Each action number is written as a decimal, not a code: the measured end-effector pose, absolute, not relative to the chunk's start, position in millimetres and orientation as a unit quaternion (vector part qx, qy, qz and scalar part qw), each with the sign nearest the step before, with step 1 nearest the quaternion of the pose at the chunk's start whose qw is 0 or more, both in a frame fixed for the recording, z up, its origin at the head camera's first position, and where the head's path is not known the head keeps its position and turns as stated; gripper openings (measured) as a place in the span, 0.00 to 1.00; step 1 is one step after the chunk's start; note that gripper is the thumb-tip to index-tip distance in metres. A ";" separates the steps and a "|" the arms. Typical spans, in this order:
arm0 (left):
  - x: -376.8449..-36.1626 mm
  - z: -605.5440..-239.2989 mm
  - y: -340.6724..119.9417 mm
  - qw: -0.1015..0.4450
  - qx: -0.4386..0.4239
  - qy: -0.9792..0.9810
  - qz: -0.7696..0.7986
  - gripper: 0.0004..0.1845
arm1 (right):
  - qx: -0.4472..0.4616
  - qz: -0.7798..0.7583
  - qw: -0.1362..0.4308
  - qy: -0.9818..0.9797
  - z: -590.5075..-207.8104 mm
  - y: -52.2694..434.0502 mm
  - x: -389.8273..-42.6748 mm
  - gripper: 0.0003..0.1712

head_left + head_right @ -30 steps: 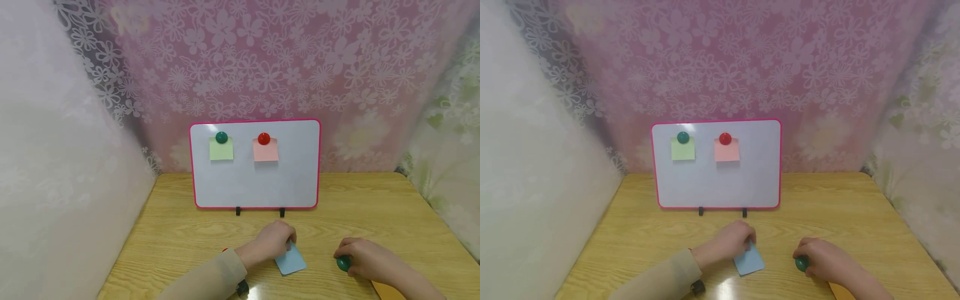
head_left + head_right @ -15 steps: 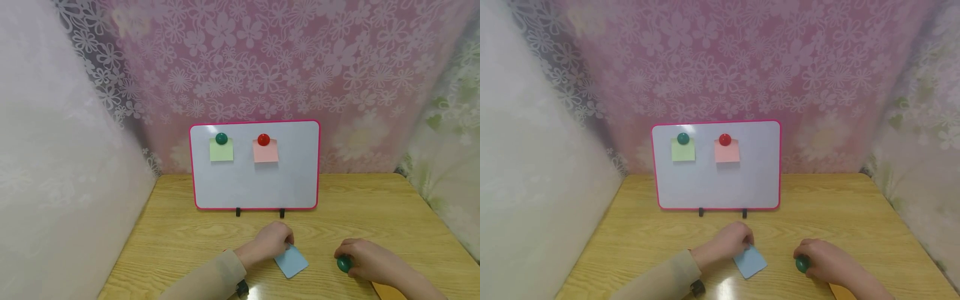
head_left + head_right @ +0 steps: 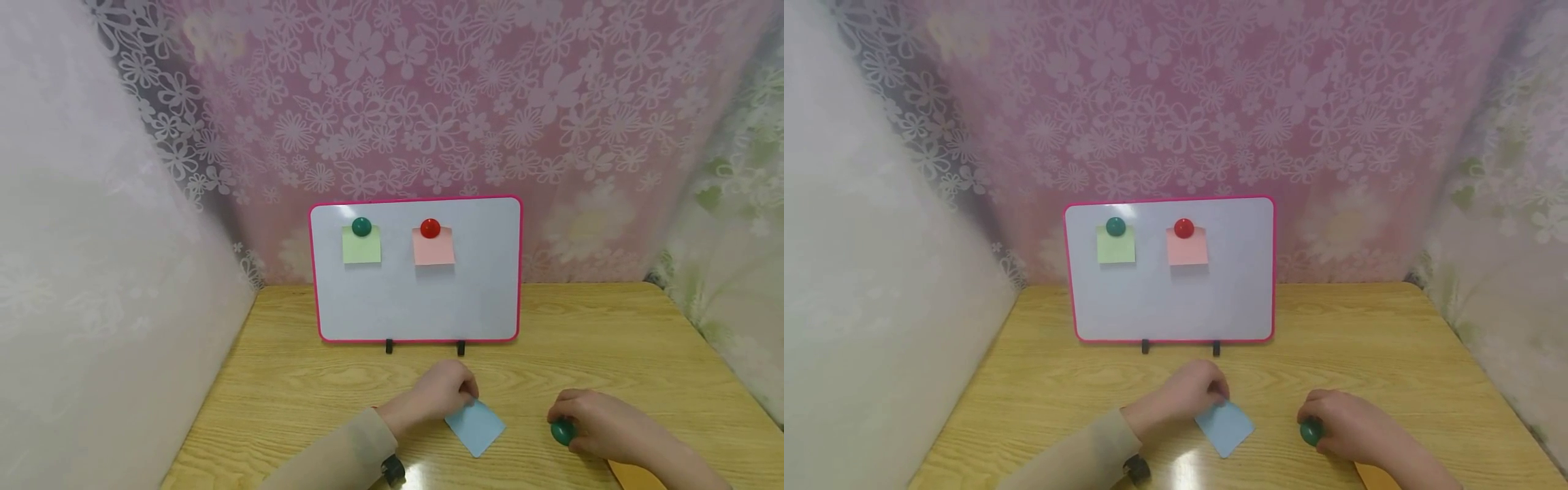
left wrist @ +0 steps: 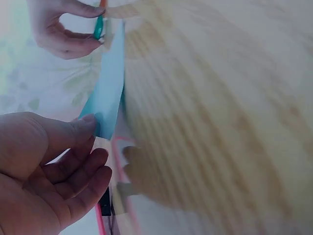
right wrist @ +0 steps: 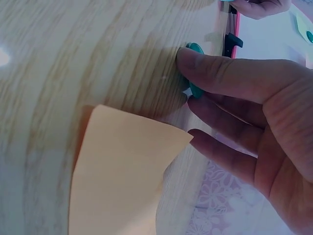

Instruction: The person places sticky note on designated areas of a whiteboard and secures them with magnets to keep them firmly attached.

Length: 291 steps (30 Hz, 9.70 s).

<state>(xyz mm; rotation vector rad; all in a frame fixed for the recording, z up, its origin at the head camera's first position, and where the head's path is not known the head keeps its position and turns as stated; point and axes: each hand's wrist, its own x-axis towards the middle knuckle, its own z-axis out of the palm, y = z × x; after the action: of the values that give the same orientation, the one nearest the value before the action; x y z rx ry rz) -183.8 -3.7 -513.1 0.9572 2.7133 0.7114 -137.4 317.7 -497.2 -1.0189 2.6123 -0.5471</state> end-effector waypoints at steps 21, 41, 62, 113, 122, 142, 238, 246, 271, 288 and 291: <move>-187.7 -501.8 -23.8 0.104 0.279 0.864 0.406 0.03 | -0.346 -0.191 0.144 0.907 -495.2 312.6 -136.7 0.19; -185.1 -500.3 -43.0 0.096 0.255 0.837 0.474 0.03 | -0.380 -0.207 0.092 0.897 -500.2 295.8 -137.3 0.19; -189.8 -494.6 -59.6 0.086 0.222 0.829 0.506 0.03 | -0.363 -0.220 0.091 0.901 -487.5 286.0 -143.3 0.21; -201.2 -488.7 -123.5 0.045 0.136 0.825 0.546 0.02 | -0.403 -0.245 -0.039 0.881 -481.8 229.4 -159.3 0.25; -201.3 -488.4 -139.2 0.036 0.131 0.826 0.547 0.02 | -0.392 -0.258 -0.033 0.883 -481.8 220.6 -162.4 0.25; -203.4 -483.9 -157.6 0.011 0.110 0.833 0.542 0.03 | -0.413 -0.261 -0.048 0.871 -474.8 209.6 -166.2 0.23; -239.8 -486.3 -193.9 -0.067 0.028 0.818 0.570 0.06 | -0.362 -0.290 -0.163 0.871 -480.9 59.1 -243.3 0.25; -244.1 -487.7 -197.1 -0.090 0.029 0.824 0.558 0.06 | -0.371 -0.295 -0.191 0.859 -479.9 45.9 -245.5 0.24; -252.2 -486.9 -200.4 -0.124 0.027 0.832 0.541 0.07 | -0.355 -0.261 -0.211 0.873 -481.5 21.1 -260.7 0.25; -254.8 -485.8 -196.8 -0.152 0.027 0.837 0.525 0.07 | -0.359 -0.212 -0.228 0.880 -478.8 8.3 -269.8 0.23; -254.9 -484.5 -195.7 -0.154 0.026 0.837 0.524 0.07 | -0.363 -0.211 -0.231 0.878 -478.9 6.8 -270.9 0.22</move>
<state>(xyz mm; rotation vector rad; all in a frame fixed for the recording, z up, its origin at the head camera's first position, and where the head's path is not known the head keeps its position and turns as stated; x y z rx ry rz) -254.9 -195.7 -484.5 0.0909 2.9234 1.8313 -270.9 6.8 -478.9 -1.3449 3.2551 -0.7841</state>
